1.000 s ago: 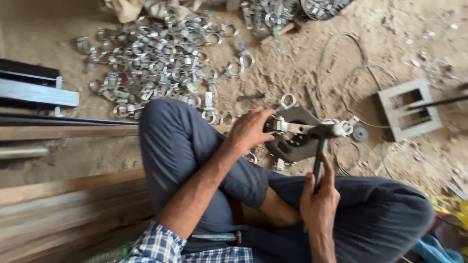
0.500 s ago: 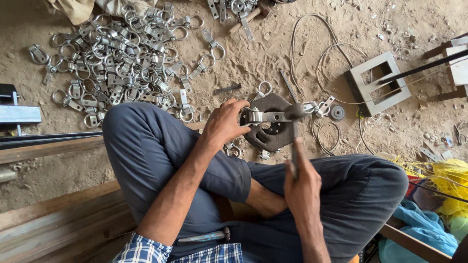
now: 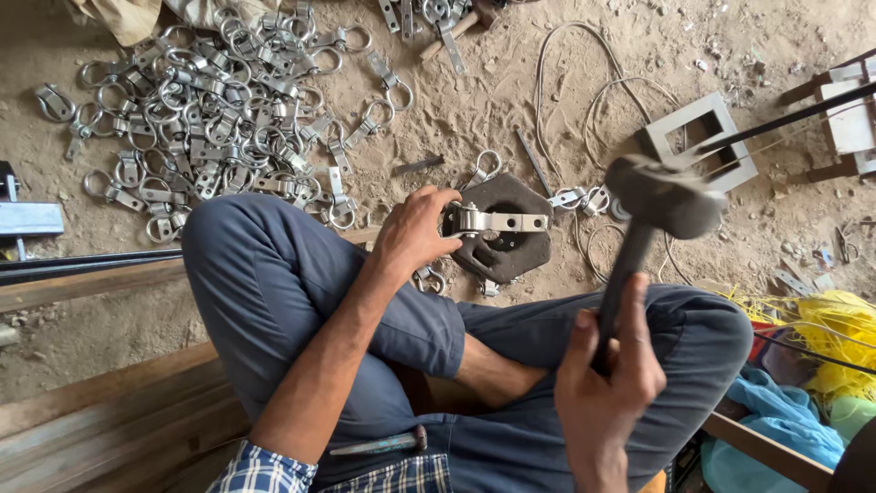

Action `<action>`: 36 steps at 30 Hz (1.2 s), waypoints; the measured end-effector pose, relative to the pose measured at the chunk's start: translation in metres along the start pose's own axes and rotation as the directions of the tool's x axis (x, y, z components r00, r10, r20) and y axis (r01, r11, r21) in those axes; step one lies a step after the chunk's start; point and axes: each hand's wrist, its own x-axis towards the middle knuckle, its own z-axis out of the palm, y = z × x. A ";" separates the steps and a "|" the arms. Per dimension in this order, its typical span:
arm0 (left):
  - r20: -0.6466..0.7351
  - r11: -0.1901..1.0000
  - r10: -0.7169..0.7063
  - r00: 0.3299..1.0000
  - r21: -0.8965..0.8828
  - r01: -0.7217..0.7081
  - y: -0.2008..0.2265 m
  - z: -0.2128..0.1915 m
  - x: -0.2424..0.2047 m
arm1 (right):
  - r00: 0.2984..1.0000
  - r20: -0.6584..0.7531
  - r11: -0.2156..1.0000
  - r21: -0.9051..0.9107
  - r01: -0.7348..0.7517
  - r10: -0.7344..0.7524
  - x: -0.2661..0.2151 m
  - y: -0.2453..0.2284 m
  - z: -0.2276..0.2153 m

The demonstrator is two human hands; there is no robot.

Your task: The person sits cross-legged on the floor and uses a hammer to strike metal parts placed on a small anvil. They repeatedly pick up metal pieces, position them on the anvil, and hit them with the hammer.

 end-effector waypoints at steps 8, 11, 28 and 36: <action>-0.002 0.999 -0.006 1.000 -0.033 0.006 -0.005 0.009 0.005 | 0.934 0.358 1.000 -0.017 0.024 -0.017 0.031 0.017 0.018; -0.048 0.998 0.057 0.997 0.009 -0.057 -0.007 0.009 0.002 | 0.952 0.300 0.995 -0.097 -0.040 0.068 0.036 -0.011 -0.014; -0.115 0.986 0.156 0.981 -0.033 -0.161 -0.018 0.015 -0.006 | 0.869 0.442 0.972 -0.034 -0.234 0.225 0.022 0.006 0.007; -0.054 0.997 0.069 0.996 -0.012 -0.070 -0.005 0.011 -0.002 | 0.994 0.048 0.993 0.054 0.100 -0.103 0.013 -0.028 -0.011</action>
